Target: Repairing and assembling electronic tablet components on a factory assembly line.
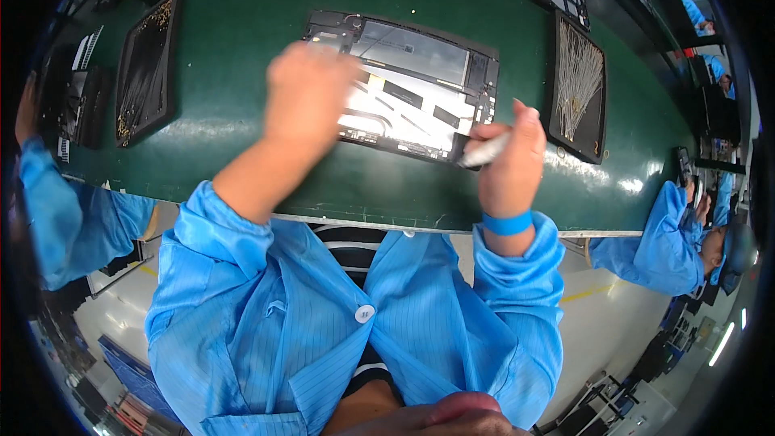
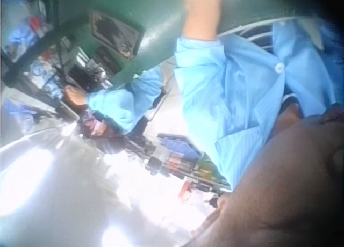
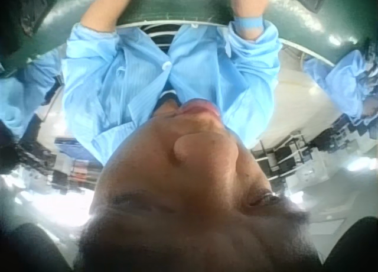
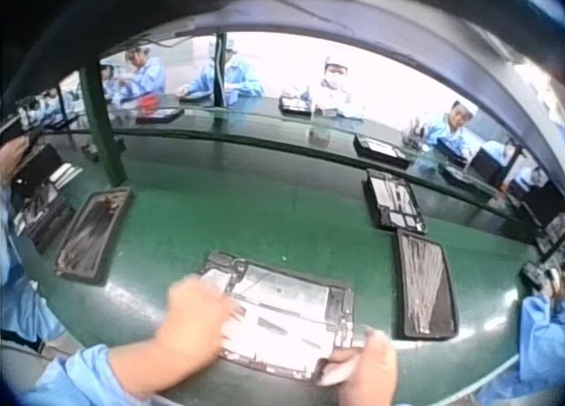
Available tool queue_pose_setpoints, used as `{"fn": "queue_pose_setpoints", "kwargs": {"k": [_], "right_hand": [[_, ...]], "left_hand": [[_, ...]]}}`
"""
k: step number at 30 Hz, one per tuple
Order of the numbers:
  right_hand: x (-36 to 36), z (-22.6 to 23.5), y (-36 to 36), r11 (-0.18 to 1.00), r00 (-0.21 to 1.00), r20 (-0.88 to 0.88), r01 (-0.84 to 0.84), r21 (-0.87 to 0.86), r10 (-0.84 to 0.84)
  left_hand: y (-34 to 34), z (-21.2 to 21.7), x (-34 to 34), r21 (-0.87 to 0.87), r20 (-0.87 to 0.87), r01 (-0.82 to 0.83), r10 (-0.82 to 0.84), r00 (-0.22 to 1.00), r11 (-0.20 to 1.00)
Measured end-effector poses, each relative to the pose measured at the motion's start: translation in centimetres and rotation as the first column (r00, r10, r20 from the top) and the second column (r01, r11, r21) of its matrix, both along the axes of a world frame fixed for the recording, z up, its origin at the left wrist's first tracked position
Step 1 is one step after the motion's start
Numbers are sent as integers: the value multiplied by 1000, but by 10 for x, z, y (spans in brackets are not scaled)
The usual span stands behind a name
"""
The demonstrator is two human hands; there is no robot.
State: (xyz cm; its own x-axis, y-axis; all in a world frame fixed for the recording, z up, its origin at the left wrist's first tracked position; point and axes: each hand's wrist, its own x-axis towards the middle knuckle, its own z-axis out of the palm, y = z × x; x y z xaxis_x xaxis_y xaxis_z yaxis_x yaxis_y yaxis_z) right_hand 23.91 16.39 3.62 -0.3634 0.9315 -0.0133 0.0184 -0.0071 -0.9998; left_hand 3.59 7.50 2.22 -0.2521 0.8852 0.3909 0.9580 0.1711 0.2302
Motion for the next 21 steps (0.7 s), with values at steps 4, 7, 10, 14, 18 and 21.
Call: {"fn": "queue_pose_setpoints", "kwargs": {"k": [4, 7, 10, 14, 18, 21], "right_hand": [[27, 14, -2, 953, 964, 168, 238, -185, -208], [53, -5, -2, 967, 854, 476, 252, -28, -209], [68, -29, -2, 884, 649, 633, 141, 446, -423], [53, -25, -14, 858, 607, 647, 119, 499, -461], [47, -26, -16, 786, 526, 719, -143, 602, -454], [50, -26, -17, 789, 509, 719, -120, 603, -472]], "left_hand": [[-37, -9, -37, 221, 165, -363, 332, 929, 905], [-57, -1, -7, -14, 35, 5, -5, 999, 1000], [-42, 7, 22, -23, 122, 328, -323, 939, 945], [-22, -18, 16, -39, 9, 302, -302, 953, 952], [2, -16, -1, -31, -111, 265, -267, 957, 964], [33, -16, -22, -30, -130, 213, -215, 968, 977]]}}
